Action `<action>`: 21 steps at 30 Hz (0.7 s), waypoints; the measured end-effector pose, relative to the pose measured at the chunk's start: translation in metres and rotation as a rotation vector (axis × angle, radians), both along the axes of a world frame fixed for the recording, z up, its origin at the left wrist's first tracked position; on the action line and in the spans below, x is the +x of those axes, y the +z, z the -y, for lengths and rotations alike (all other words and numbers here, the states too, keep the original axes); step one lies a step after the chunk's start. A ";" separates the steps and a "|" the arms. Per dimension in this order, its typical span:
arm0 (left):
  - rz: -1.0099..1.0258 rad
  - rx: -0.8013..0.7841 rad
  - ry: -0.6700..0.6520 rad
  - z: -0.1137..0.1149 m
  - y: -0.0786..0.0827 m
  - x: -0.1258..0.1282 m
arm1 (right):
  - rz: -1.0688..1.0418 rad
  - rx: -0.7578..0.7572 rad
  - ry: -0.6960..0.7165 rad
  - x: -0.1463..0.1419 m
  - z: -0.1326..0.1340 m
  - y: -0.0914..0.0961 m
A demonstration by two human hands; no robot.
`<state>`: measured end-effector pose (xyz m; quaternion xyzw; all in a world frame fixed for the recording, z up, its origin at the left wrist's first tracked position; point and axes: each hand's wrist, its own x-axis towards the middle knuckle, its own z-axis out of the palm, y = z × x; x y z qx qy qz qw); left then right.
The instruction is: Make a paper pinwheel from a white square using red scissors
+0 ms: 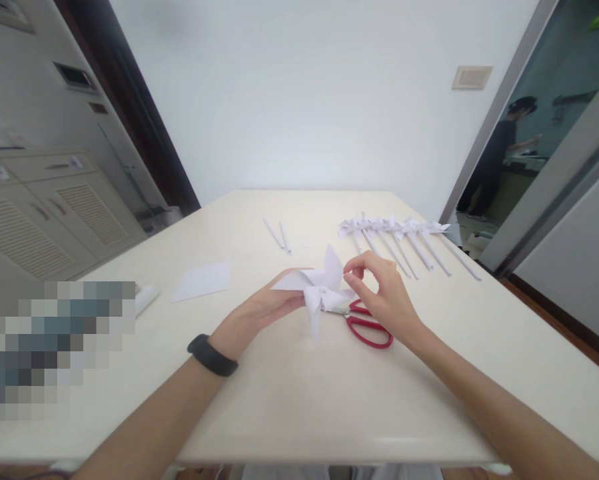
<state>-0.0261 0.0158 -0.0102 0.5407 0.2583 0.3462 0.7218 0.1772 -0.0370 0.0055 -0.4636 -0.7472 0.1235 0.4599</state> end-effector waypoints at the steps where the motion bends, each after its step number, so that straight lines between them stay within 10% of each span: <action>1: 0.005 0.033 -0.028 0.000 0.000 0.000 | -0.075 -0.083 0.051 0.001 -0.001 0.001; 8: -0.023 0.138 -0.125 0.002 0.002 0.001 | -0.286 -0.474 0.390 0.006 -0.005 0.003; 21: -0.130 0.209 -0.133 0.005 0.006 0.001 | -0.248 -0.448 0.364 0.003 -0.003 0.001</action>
